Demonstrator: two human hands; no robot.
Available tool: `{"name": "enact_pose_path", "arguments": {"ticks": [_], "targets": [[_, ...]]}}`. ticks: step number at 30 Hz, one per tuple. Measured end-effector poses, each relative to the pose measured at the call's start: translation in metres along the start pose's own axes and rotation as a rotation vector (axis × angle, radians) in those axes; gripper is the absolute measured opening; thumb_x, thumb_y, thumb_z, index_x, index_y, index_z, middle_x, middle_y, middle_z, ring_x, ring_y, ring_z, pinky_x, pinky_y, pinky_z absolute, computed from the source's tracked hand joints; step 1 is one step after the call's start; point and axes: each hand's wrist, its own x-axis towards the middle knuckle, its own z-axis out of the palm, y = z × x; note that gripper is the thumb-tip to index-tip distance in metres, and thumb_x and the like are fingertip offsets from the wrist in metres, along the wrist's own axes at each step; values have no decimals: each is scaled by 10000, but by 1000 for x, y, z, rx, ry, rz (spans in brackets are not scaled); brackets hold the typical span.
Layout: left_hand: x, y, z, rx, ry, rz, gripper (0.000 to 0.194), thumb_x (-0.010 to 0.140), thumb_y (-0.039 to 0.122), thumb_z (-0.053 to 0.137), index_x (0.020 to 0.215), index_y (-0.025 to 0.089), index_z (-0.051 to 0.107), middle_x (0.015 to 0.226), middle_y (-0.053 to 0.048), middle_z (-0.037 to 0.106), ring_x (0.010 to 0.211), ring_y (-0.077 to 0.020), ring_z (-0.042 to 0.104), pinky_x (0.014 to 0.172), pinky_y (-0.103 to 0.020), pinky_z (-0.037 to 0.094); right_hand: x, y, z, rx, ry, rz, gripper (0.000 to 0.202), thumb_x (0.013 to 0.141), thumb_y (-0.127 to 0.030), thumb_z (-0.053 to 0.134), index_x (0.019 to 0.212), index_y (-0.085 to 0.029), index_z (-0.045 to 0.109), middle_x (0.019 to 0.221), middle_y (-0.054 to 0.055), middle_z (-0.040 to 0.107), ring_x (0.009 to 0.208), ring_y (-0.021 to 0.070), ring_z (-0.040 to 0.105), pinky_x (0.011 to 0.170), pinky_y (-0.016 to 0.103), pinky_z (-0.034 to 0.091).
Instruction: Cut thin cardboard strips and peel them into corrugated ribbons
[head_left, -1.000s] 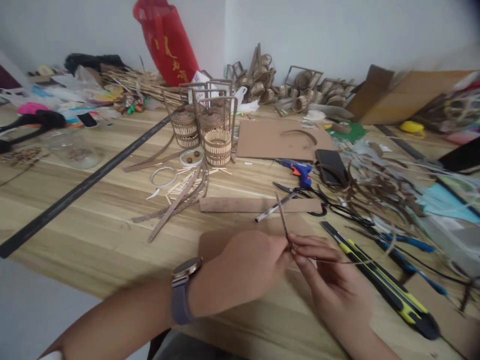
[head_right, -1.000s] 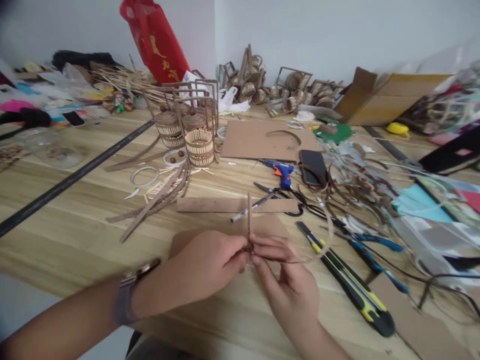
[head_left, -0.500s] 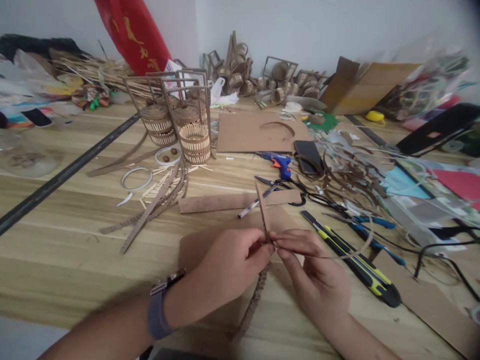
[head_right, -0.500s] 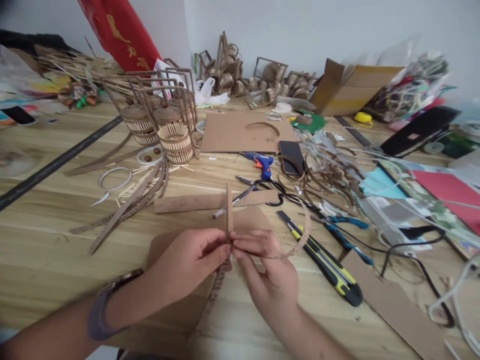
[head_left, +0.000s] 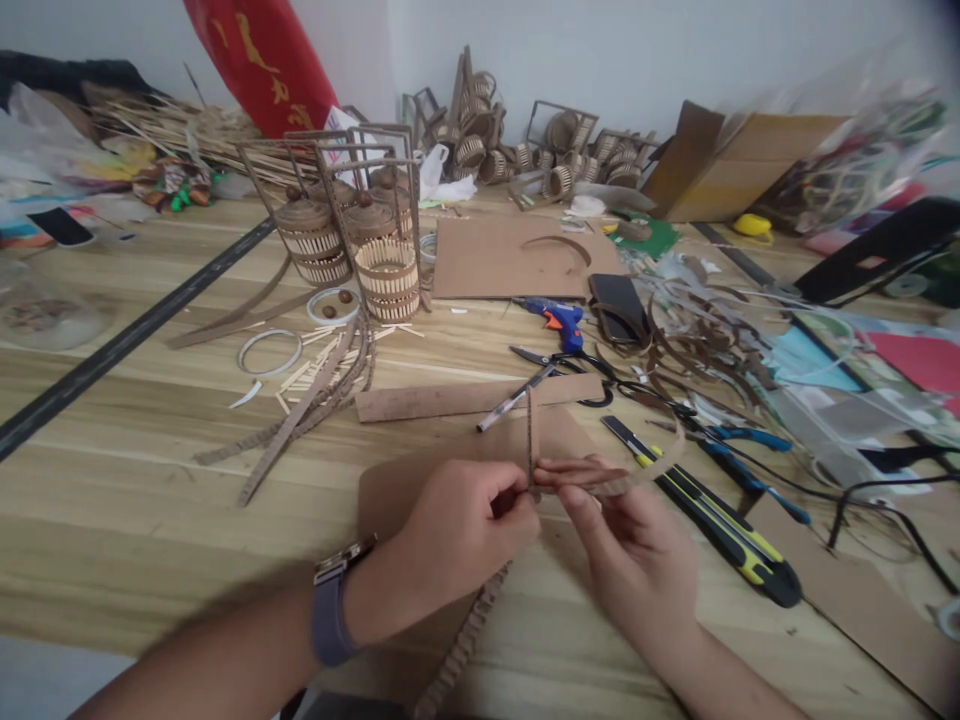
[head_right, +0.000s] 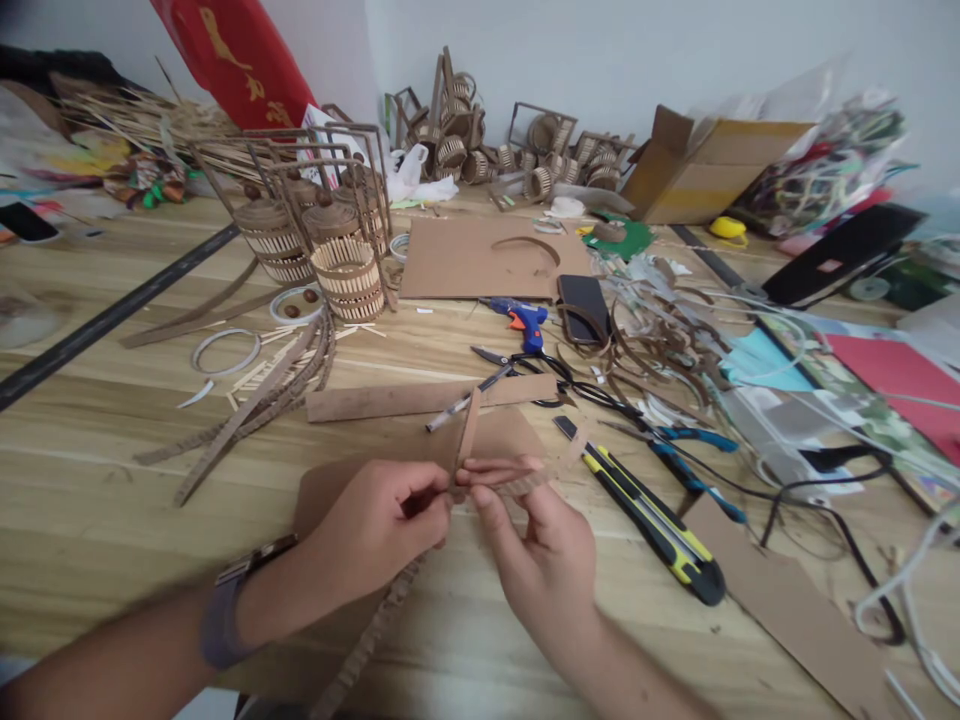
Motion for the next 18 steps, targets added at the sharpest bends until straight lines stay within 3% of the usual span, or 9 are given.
{"name": "enact_pose_path", "arguments": {"ticks": [2, 5, 9, 15, 18], "targets": [[1, 0, -2, 1, -29, -4, 224, 787, 176, 514, 566, 169, 475, 515, 57, 426, 508, -83, 379, 491, -229, 223, 1, -1, 1, 81, 10, 50, 107, 917, -209, 601, 906, -248, 700, 900, 28, 779, 833, 187, 744, 681, 279, 606], [2, -3, -3, -74, -78, -16, 203, 854, 242, 512, 683, 165, 589, 594, 35, 549, 549, -99, 465, 510, -218, 287, -1, 0, 3, 112, 28, 67, 114, 918, -205, 600, 936, -252, 702, 913, 29, 781, 835, 183, 744, 709, 277, 613], [4, -8, 0, -234, -134, -40, 263, 903, 392, 520, 853, 159, 632, 762, -29, 678, 669, -155, 604, 571, -230, 399, -4, 5, 3, -8, -2, -16, 114, 918, -213, 602, 963, -260, 696, 953, 40, 768, 889, 189, 730, 763, 307, 601], [5, -10, 1, -211, -110, -92, 309, 926, 375, 461, 731, 173, 590, 692, -39, 680, 633, -175, 633, 589, -257, 450, -2, 8, 2, -223, -51, -188, 80, 917, -244, 607, 979, -265, 654, 962, 36, 763, 929, 214, 718, 818, 385, 558], [3, -8, 1, -177, -110, -76, 289, 924, 335, 458, 742, 170, 609, 704, -39, 701, 630, -172, 648, 574, -247, 444, -3, 8, 1, -236, -22, -157, 90, 930, -239, 584, 962, -274, 661, 952, 33, 766, 952, 219, 710, 833, 398, 544]]}}
